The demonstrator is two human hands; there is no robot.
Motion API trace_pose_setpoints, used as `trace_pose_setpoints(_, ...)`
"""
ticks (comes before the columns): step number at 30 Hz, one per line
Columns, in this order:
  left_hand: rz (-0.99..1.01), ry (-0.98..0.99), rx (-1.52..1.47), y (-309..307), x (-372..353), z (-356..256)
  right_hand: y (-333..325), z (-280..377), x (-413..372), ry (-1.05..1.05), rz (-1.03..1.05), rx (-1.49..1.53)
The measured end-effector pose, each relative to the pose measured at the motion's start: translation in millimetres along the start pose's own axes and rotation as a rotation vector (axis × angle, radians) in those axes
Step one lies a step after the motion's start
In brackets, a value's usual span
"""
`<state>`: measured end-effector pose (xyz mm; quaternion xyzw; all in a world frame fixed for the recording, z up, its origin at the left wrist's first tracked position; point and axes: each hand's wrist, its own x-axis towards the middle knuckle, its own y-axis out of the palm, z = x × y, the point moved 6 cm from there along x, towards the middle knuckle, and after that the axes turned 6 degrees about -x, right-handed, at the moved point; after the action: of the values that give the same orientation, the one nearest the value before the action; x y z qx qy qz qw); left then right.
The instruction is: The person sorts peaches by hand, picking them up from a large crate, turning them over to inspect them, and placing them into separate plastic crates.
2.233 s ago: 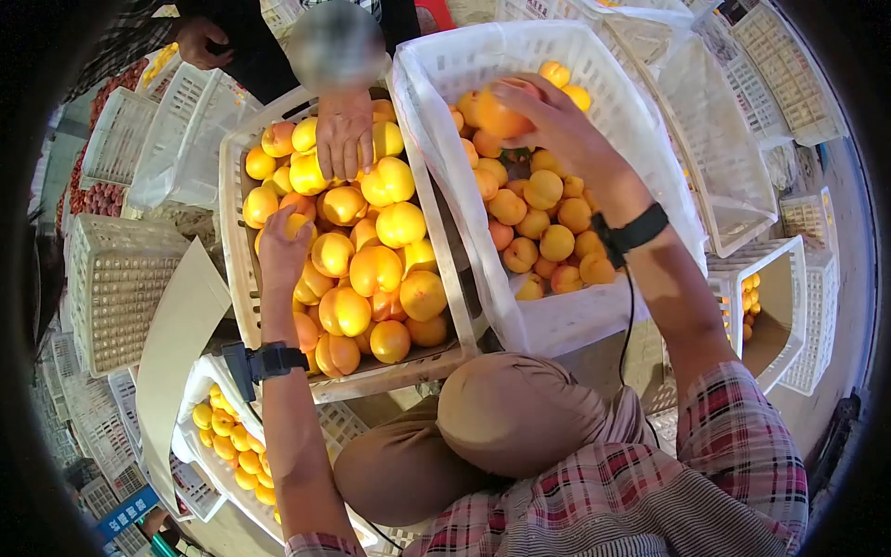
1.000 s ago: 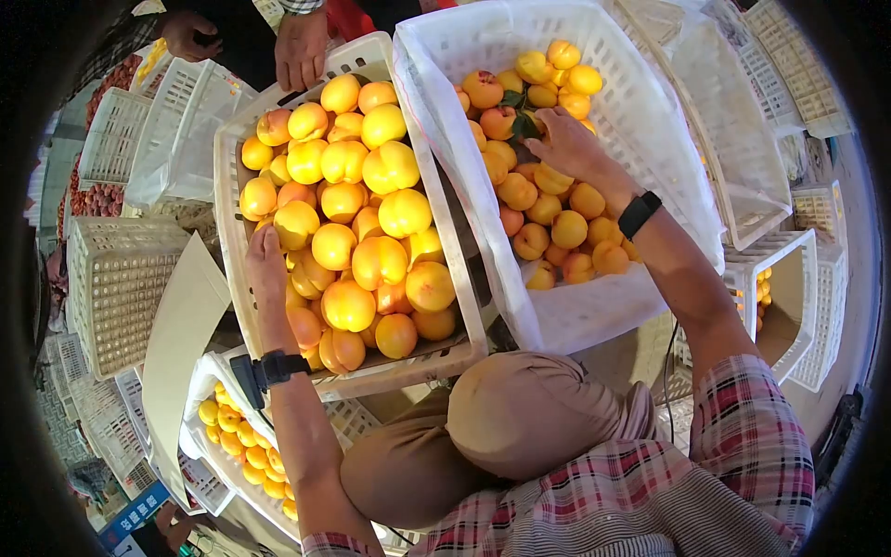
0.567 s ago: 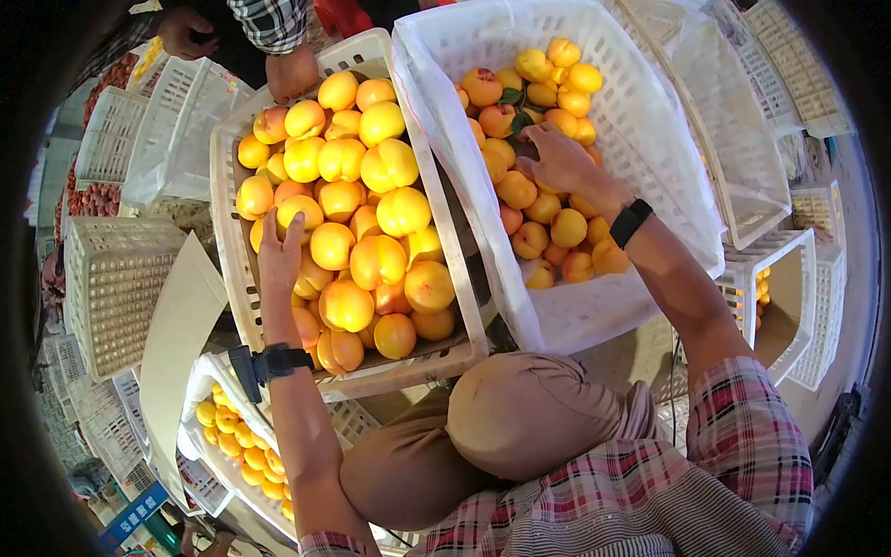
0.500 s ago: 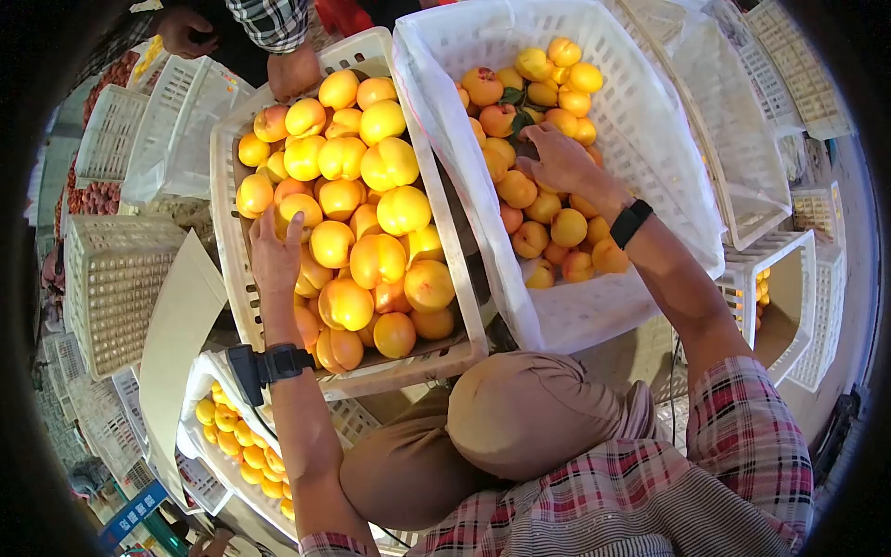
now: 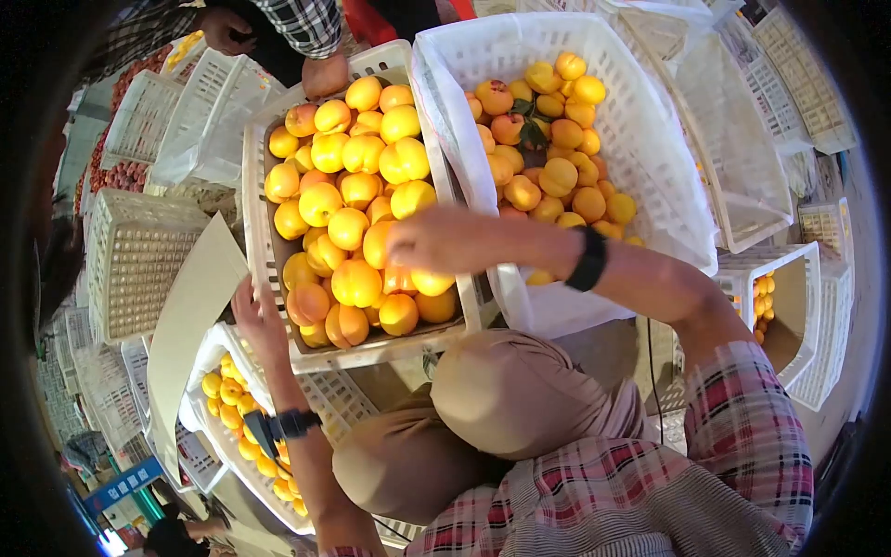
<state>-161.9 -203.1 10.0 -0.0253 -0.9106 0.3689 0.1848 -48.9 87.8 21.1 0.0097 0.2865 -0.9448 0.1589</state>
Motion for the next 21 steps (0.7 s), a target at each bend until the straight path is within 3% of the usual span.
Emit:
trace_pose_setpoints(1, -0.034, 0.049, 0.083, -20.0, -22.1, -2.0, 33.4, 6.9, 2.5, -0.157, 0.156, 0.078)
trace_pose_setpoints(2, -0.063, 0.096, 0.168, -40.8, -46.5, -3.9, 63.3, 12.6, 7.9, -0.107, 0.339, -0.022)
trace_pose_setpoints(4, -0.116, 0.008, 0.301, -82.1, -102.7, 8.3, 111.0, 24.5, 13.2, -0.214, 0.538, -0.218)
trace_pose_setpoints(8, -0.137, -0.361, 0.542, -144.4, -229.5, 54.7, 152.8, 32.5, 13.9, -0.153, 0.573, -0.361)
trace_pose_setpoints(10, -0.114, -0.426, 0.529, -155.7, -298.1, 95.1, 165.4, 30.7, 8.7, -0.094, 0.586, -0.438)
trace_pose_setpoints(11, -0.056, -0.487, 0.525, -154.2, -321.4, 95.2, 166.3, 29.7, 8.6, -0.043, 0.458, -0.443)
trace_pose_setpoints(12, 0.011, -0.503, 0.528, -148.7, -343.6, 88.6, 163.8, 31.9, 7.3, 0.004, 0.329, -0.445)
trace_pose_setpoints(16, 0.164, -0.432, 0.533, -143.4, -377.1, 64.6, 163.2, 31.9, 7.7, 0.112, 0.414, -0.451)
trace_pose_setpoints(20, 0.207, -0.293, 0.59, -148.2, -353.4, 74.5, 165.2, 25.9, 8.2, 0.06, 0.469, -0.515)
trace_pose_setpoints(21, 0.189, -0.269, 0.595, -147.3, -346.7, 79.4, 164.7, 32.1, 8.3, 0.066, 0.587, -0.547)
